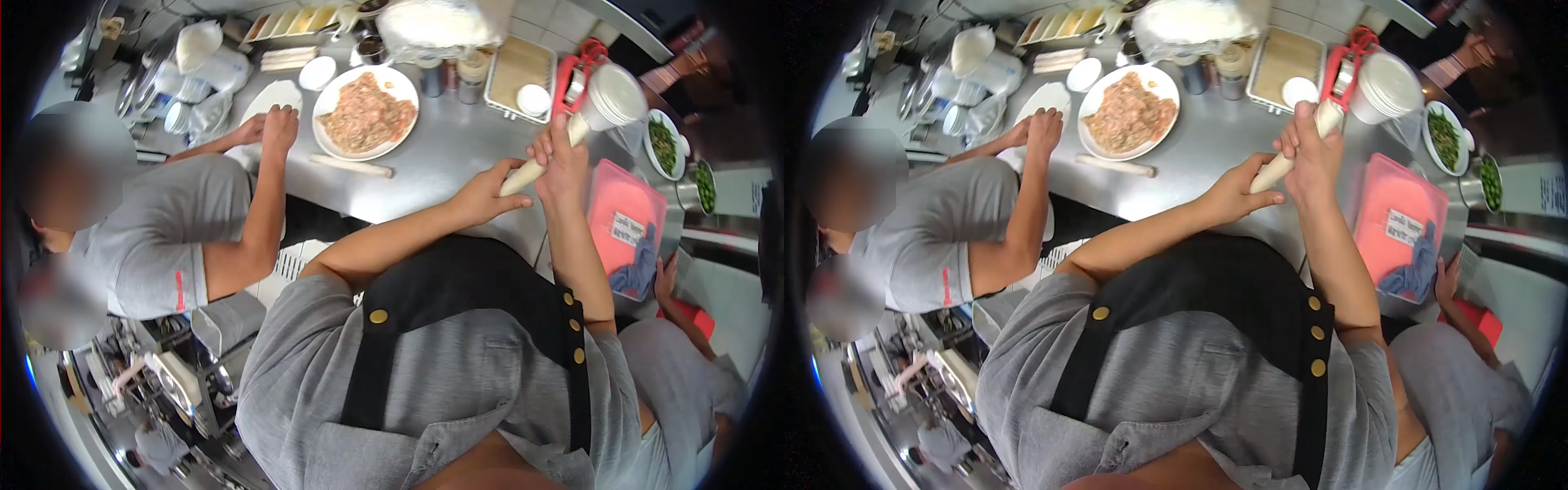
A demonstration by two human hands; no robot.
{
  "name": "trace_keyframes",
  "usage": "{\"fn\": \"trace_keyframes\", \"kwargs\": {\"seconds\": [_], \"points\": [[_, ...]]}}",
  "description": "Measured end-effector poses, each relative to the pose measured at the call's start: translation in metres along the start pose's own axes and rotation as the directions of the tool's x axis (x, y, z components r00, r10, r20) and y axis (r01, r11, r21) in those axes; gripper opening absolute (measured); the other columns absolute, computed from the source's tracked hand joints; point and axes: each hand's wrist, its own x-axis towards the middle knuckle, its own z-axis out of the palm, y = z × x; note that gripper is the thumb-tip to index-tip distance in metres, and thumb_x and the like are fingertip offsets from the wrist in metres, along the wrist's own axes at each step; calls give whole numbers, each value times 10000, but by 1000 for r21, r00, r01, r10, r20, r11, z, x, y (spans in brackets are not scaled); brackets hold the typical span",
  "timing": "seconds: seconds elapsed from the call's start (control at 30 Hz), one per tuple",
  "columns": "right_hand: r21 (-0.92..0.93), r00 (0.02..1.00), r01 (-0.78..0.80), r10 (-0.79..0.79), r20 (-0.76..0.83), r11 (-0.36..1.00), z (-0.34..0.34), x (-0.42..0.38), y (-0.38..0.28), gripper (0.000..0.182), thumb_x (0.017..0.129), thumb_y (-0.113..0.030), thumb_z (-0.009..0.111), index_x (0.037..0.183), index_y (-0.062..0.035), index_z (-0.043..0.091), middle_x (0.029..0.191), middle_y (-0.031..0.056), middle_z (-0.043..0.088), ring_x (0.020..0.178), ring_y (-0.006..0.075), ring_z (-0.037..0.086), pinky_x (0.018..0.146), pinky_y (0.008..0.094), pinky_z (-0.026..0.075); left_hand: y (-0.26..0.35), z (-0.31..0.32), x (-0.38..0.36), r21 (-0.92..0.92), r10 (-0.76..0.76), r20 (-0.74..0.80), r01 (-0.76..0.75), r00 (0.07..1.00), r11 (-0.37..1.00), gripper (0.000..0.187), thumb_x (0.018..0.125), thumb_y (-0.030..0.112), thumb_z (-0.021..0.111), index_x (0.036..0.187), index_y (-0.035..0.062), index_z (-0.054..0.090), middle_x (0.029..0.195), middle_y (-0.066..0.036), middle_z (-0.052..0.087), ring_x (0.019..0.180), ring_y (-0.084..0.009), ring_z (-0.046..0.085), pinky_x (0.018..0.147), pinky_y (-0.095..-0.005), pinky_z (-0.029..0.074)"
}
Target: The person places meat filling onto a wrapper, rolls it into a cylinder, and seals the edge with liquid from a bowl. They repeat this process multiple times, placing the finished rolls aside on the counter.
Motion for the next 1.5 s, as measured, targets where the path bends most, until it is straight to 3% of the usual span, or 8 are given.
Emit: {"fn": "trace_keyframes", "kwargs": {"seconds": [0.23,0.33,0.47,0.6,0.9,1.07,1.2,1.5], "points": [[-13,977,-30,32,210,999,0,-19,86,211,1010,-231,711,1101,-89,583,947,18,596,825,128,578,845,323,522,-56,-56,-46,-87,124,-42,-127,991,988,565,979,218,741,1435,36,461,1120,-129,666,1042,-183,631,920,-341,503],[-435,922,-148,283,264,888,-1,-14,101,195,1009,-213,705,1127,-79,627,1003,24,621,893,110,594,881,314,506,-61,-101,-87,274,-151,53,131,987,953,471,970,117,692,1398,46,507,1169,-130,676,1086,-222,653,952,-366,506],[-701,602,-356,725,334,618,7,-17,119,224,951,-163,756,1130,-51,680,941,0,665,775,101,616,715,330,531,-91,-140,-138,439,-205,-76,217,976,872,403,848,14,658,1248,57,639,1121,-157,706,1083,-318,680,963,-406,513],[-753,628,-77,619,473,653,14,-28,186,262,876,-95,777,1111,-42,674,912,51,695,735,154,648,672,356,541,-87,-170,-161,636,-290,-196,347,937,690,384,826,33,682,1202,104,651,1126,-108,715,1093,-318,668,1035,-460,469],[-793,717,443,366,594,419,52,-32,241,303,824,-159,796,1075,-112,634,1087,84,651,933,310,695,825,456,556,-136,-217,-166,856,153,-451,377,879,355,302,798,30,720,1058,184,698,1093,-15,669,1126,-287,617,1103,-662,347],[-770,721,552,281,634,320,57,-31,251,312,828,-204,800,1063,-125,609,1090,53,638,984,307,681,833,450,557,-158,-232,-165,839,239,-474,353,847,415,343,766,56,779,1092,134,708,1104,-103,653,1138,-361,597,1040,-408,461],[-730,727,635,125,676,255,49,-27,247,383,785,-213,843,1054,-127,585,1081,46,634,1003,307,673,824,452,554,-174,-235,-165,707,394,-653,333,647,624,397,788,121,831,1160,84,697,1141,-141,656,1129,-384,615,1013,-452,482],[-862,832,347,303,465,369,42,-28,260,388,785,-218,854,1029,-123,567,912,64,709,883,315,703,762,458,541,-192,-263,-180,247,-21,-847,430,531,868,398,884,107,787,1251,23,659,1108,-99,706,1009,-211,655,897,-346,523]]}}
